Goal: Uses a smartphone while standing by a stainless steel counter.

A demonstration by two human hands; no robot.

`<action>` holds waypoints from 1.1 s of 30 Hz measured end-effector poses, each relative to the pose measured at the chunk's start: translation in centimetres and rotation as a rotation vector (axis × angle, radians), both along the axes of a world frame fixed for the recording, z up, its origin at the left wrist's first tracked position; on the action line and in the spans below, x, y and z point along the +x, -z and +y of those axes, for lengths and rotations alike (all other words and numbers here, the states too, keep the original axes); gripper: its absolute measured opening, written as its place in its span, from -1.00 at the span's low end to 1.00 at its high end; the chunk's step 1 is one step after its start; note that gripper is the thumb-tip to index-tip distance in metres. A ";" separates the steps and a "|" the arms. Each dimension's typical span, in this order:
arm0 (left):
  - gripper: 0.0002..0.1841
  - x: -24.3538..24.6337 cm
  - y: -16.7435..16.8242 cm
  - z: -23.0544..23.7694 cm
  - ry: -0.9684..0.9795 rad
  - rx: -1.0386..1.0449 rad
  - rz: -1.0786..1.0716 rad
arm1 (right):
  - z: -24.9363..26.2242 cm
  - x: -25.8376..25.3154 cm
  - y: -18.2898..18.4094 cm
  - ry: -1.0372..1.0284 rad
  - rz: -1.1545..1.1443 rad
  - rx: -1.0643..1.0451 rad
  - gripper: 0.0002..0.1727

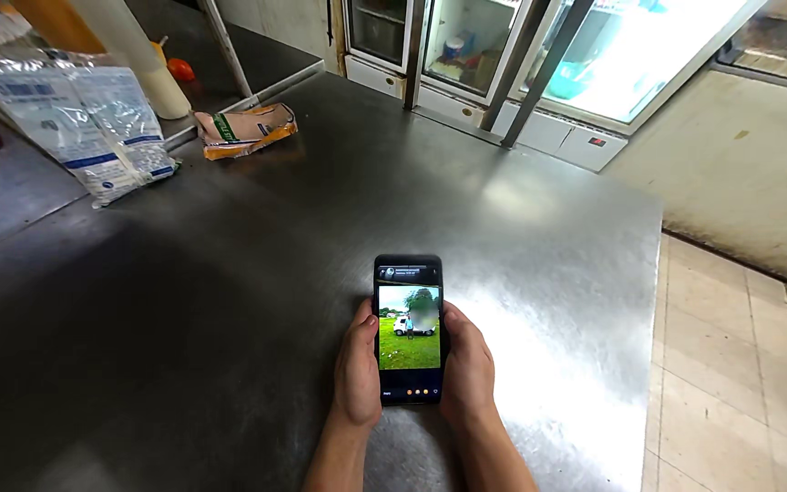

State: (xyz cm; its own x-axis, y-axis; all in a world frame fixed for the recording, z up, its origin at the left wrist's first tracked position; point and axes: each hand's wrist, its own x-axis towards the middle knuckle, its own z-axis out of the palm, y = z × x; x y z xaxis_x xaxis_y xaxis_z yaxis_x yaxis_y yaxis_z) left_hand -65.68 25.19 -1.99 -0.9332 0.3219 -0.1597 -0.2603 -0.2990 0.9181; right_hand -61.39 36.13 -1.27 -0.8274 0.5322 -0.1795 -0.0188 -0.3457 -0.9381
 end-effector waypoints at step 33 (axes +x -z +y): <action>-0.37 0.1 -0.2 0.0 0.007 0.034 -0.013 | 0.1 -0.2 -0.3 -0.002 -0.043 0.034 -0.54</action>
